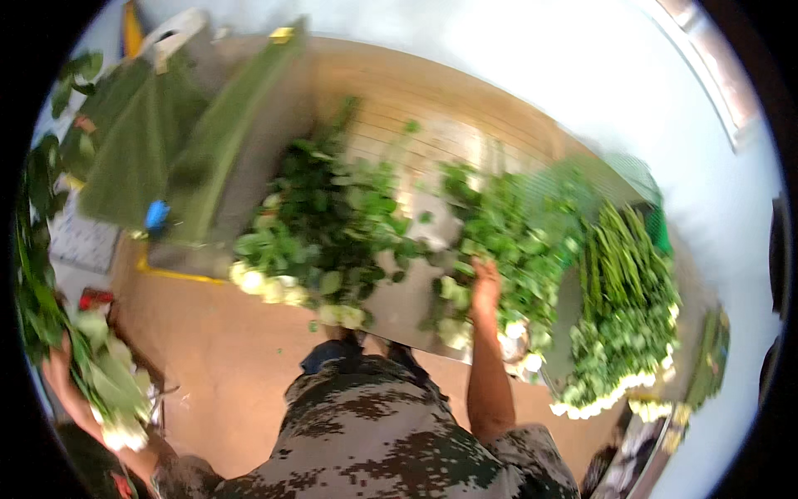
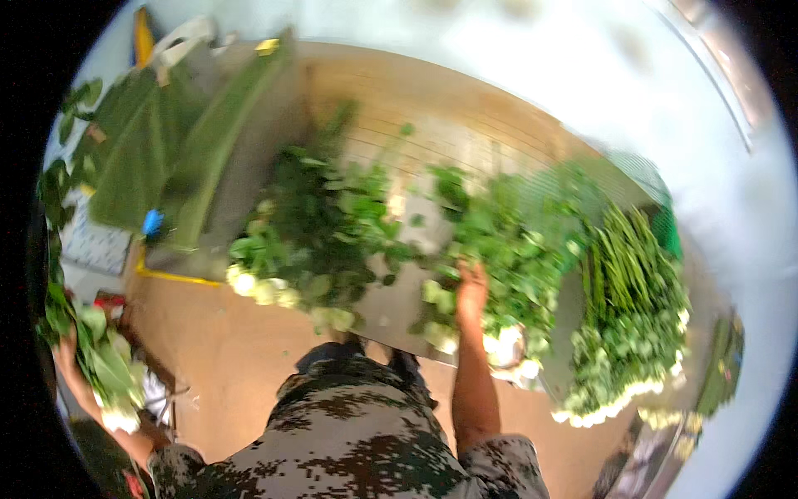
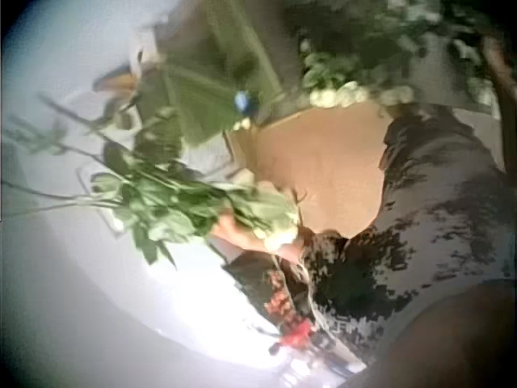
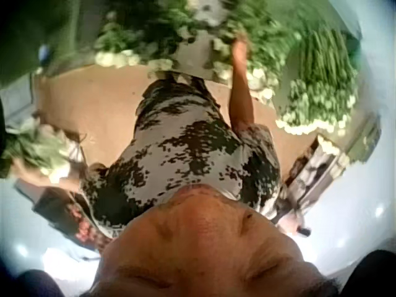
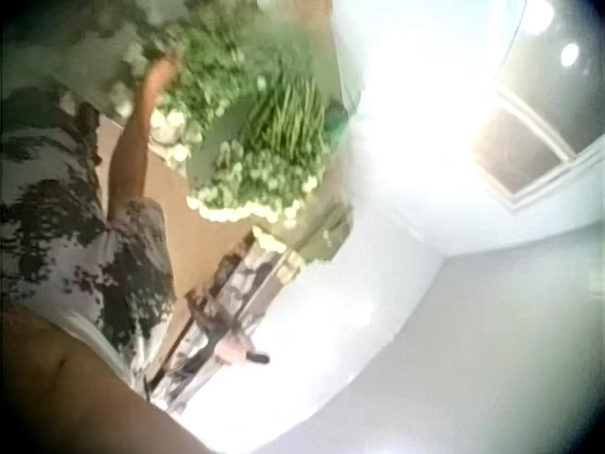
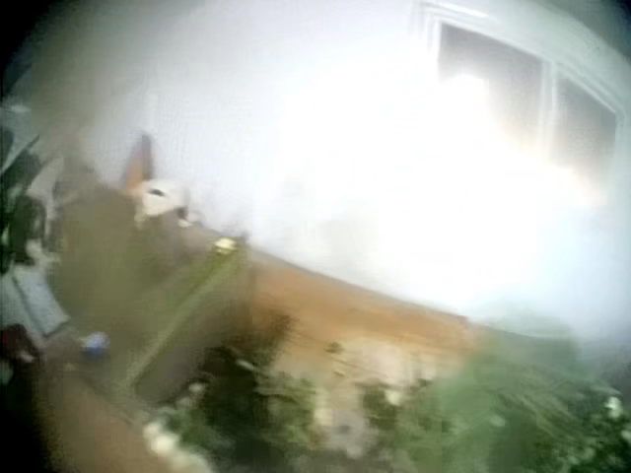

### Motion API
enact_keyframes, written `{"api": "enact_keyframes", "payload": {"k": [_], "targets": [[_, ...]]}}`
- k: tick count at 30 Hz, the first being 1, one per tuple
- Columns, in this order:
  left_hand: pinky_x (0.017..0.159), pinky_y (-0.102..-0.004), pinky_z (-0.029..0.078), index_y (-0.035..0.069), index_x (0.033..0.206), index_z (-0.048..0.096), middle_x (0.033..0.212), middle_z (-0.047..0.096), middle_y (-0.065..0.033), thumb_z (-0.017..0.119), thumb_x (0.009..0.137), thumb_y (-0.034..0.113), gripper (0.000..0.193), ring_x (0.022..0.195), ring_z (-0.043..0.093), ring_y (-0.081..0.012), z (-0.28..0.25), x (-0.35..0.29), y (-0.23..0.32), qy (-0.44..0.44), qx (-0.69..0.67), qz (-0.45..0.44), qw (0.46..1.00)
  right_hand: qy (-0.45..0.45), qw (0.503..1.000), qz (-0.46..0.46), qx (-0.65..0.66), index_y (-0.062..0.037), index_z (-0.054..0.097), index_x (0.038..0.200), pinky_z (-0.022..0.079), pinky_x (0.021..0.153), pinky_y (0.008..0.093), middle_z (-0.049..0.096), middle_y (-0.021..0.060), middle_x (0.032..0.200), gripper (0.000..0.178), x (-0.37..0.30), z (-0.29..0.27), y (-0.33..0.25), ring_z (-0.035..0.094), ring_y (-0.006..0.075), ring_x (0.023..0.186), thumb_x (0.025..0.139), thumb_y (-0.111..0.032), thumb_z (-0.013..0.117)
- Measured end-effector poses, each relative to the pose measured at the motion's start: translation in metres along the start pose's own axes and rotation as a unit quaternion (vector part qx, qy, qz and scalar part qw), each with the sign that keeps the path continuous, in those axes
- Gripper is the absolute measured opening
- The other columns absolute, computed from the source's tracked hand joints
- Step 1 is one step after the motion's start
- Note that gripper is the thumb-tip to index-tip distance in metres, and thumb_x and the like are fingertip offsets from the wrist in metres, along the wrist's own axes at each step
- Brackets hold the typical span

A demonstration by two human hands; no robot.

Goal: The person sorts white roses on a table, picking up bunches, removing leaves, and arranging them into smaller groups. The person repeatedly handles the roses, separating them and placing them back on the table.

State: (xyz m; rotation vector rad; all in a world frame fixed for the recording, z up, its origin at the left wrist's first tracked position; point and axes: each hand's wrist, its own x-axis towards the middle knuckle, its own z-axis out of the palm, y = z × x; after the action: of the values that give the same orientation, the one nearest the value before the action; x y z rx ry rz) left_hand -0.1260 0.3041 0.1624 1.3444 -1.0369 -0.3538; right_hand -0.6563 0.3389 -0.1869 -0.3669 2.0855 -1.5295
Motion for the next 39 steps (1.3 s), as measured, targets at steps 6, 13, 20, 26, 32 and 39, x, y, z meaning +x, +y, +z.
{"api": "enact_keyframes", "payload": {"k": [6,13,20,26,32,39], "targets": [[0.068,-0.0316,0.045,-0.003,0.091,0.066,0.082,0.065,-0.0091,0.059,0.080,0.032,0.037,0.073,0.058,-0.0172,0.015,0.151,-0.039,-0.130,0.277,-0.056,0.950,-0.043,0.997,0.049,0.035,0.0029,0.041,0.132,0.035,0.098,0.0351,0.050,0.0145,0.130,0.061,0.001,-0.018,0.026,0.048,0.0268,0.116,0.085,-0.030,0.061],[0.088,-0.0363,0.042,-0.006,0.119,0.051,0.109,0.061,-0.0174,0.066,0.076,0.026,0.055,0.100,0.055,-0.0254,0.156,0.182,-0.179,-0.415,0.321,-0.076,0.848,-0.067,0.993,0.040,0.090,0.0055,0.054,0.119,0.042,0.094,0.0368,0.057,0.0172,0.119,0.036,-0.033,-0.029,0.042,0.053,0.0250,0.110,0.090,-0.017,0.052],[0.103,-0.0329,0.033,0.003,0.132,0.044,0.133,0.048,-0.0124,0.051,0.093,0.019,0.043,0.121,0.046,-0.0202,0.127,0.180,-0.274,-0.280,0.147,0.005,0.949,-0.014,0.999,-0.032,0.008,0.0023,0.059,0.096,0.042,0.075,0.0338,0.063,0.0127,0.088,0.022,-0.043,-0.018,0.031,0.052,0.0204,0.079,0.086,-0.016,0.054],[0.073,-0.0320,0.055,-0.006,0.105,0.060,0.100,0.064,-0.0200,0.052,0.091,0.013,0.025,0.089,0.064,-0.0265,0.068,0.020,-0.082,0.224,0.124,0.192,0.947,0.039,0.996,-0.064,-0.040,0.0027,0.058,0.103,0.043,0.074,0.0310,0.062,0.0106,0.089,0.026,-0.032,0.028,0.064,0.053,0.0171,0.078,0.089,-0.019,0.056],[0.081,-0.0333,0.047,-0.001,0.116,0.049,0.110,0.054,-0.0125,0.047,0.091,0.020,0.033,0.094,0.055,-0.0216,0.166,-0.179,-0.114,-0.395,-0.076,0.011,0.915,0.021,0.937,-0.179,-0.301,-0.0014,0.052,0.118,0.047,0.083,0.0439,0.060,0.0222,0.101,0.040,-0.053,0.013,-0.008,0.058,0.0401,0.092,0.085,-0.024,0.058],[0.087,-0.0422,0.044,0.003,0.121,0.048,0.113,0.052,-0.0180,0.060,0.084,0.021,0.043,0.103,0.053,-0.0352,0.286,-0.299,-0.184,-0.628,0.108,0.037,0.770,0.039,0.900,-0.090,-0.424,0.0000,0.056,0.110,0.048,0.078,0.0438,0.062,0.0216,0.097,0.037,-0.003,-0.059,-0.010,0.060,0.0380,0.087,0.082,-0.024,0.061]]}}
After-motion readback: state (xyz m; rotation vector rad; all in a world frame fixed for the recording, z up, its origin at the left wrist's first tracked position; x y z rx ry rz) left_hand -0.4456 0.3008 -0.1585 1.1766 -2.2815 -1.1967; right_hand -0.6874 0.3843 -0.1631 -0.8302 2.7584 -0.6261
